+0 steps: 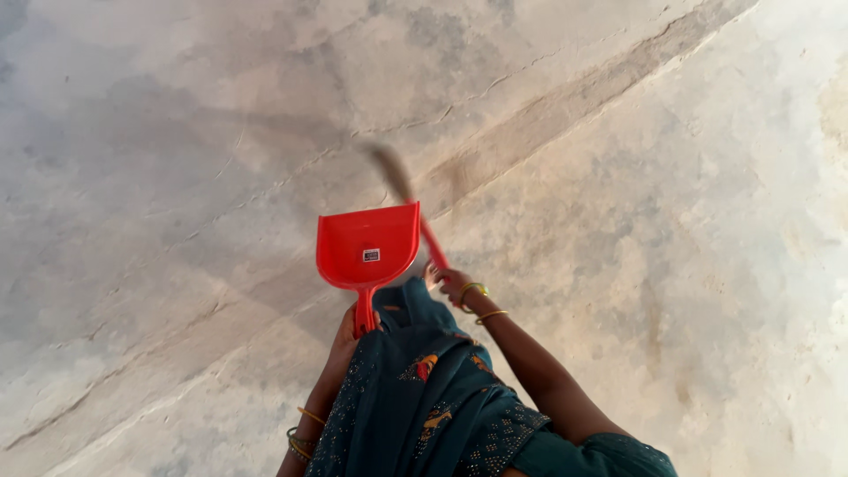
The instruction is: The person sweeps a concrete floor using a small broom and a red dustpan. They move across the room, sweeping debris into the dustpan while navigating around stacked plastic chairs and a metal bucket.
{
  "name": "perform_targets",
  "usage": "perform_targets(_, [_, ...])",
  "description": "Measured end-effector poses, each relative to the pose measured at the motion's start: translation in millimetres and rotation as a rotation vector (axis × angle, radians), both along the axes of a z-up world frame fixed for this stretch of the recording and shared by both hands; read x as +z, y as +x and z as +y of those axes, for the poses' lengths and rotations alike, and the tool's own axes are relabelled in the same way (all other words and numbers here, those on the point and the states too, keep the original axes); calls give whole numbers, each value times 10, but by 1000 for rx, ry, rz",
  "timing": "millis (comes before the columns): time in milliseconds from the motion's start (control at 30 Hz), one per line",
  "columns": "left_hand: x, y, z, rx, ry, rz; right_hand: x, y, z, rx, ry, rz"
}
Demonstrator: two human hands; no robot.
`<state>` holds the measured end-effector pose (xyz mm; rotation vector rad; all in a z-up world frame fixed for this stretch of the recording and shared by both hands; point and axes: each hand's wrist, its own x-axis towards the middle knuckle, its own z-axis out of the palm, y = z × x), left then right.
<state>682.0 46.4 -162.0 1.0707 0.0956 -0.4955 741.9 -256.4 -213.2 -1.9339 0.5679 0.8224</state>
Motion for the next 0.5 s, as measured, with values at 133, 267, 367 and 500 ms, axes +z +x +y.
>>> perform_targets(133, [598, 475, -240, -50, 137, 118, -136, 508, -14, 291, -72, 64])
perform_targets(267, [1192, 887, -471, -98, 109, 154, -183, 742, -253, 363, 11, 95])
perform_targets(367, [1296, 1200, -649, -131, 186, 146, -168, 747, -630, 63, 21, 263])
perform_targets(500, [1333, 1548, -826, -140, 151, 140, -140, 804, -1293, -444, 140, 310])
